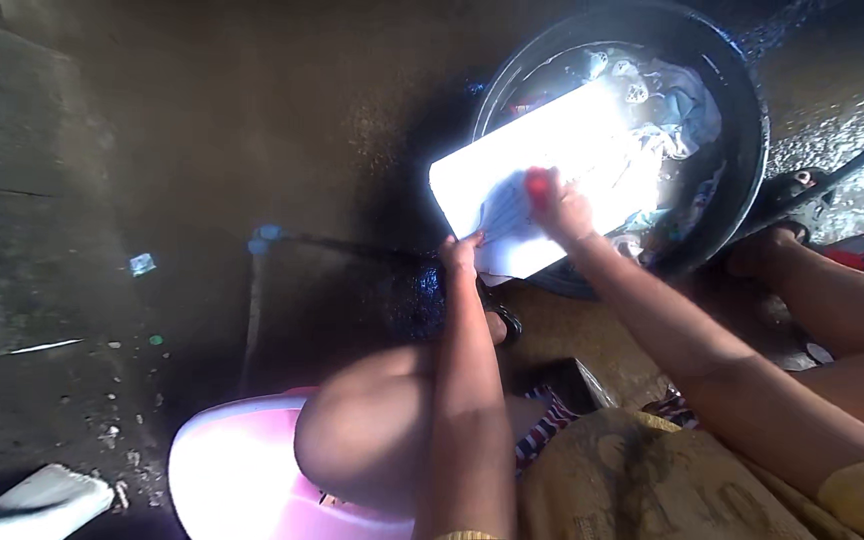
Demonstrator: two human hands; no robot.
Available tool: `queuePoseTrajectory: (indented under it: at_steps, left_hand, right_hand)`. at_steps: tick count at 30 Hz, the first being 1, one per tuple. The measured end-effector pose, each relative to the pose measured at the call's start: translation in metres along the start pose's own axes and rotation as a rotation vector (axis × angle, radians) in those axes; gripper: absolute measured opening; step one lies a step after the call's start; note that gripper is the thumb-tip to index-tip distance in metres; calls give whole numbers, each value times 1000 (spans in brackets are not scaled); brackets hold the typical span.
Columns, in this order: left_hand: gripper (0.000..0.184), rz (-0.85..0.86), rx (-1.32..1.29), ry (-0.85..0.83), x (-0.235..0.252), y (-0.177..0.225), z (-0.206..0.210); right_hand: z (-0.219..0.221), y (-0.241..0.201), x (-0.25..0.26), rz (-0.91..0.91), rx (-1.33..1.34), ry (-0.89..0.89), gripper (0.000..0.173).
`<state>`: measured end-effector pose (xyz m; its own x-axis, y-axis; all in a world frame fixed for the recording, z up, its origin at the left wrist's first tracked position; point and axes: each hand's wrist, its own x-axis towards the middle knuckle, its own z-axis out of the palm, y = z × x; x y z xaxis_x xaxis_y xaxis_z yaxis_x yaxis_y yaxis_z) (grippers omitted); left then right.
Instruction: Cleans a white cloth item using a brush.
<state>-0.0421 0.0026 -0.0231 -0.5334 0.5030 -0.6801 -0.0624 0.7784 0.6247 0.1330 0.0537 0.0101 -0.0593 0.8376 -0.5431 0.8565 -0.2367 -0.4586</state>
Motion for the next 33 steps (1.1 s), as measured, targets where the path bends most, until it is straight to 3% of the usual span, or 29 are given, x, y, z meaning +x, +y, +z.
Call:
queuePoseTrajectory:
  at_steps: [3,8,10,14,17,20,23,26,31,33]
  left_hand:
    - [28,3,25,15,1,-4,-2]
    - [41,31,-54,-29,1,-1,-1]
    - [40,34,-49,-9,1,0,1]
    - [31,28,18,9,5,-5,1]
    - [38,36,-50,-32,2,-4,-2]
    - [38,44,-81,-26,2,0,2]
    - [37,28,-25,6,3,-2,3]
    - [31,59,38,2,3,-6,2]
    - [43,63,-77,-32,5,-4,5]
    - [44,54,-74,-16,6,-5,6]
  right_hand:
    - [33,-35,-35,-157,-73,-225,69]
    - [-17,29,22,9,-39,-38,70]
    - [-19,19,18,70,-9,-12,71]
    - [32,-34,-31,-100,-50,-186,71]
    - [15,-3,-5,-109,-52,-153,67]
    - [-23,26,24,52,-46,-38,68]
    - [-1,-3,1,28,-11,-7,66]
    - [34,-36,-37,-121,-35,-194,67]
    - [-13,19,18,10,-36,-82,68]
    - [-16,12,17,64,-15,-38,68]
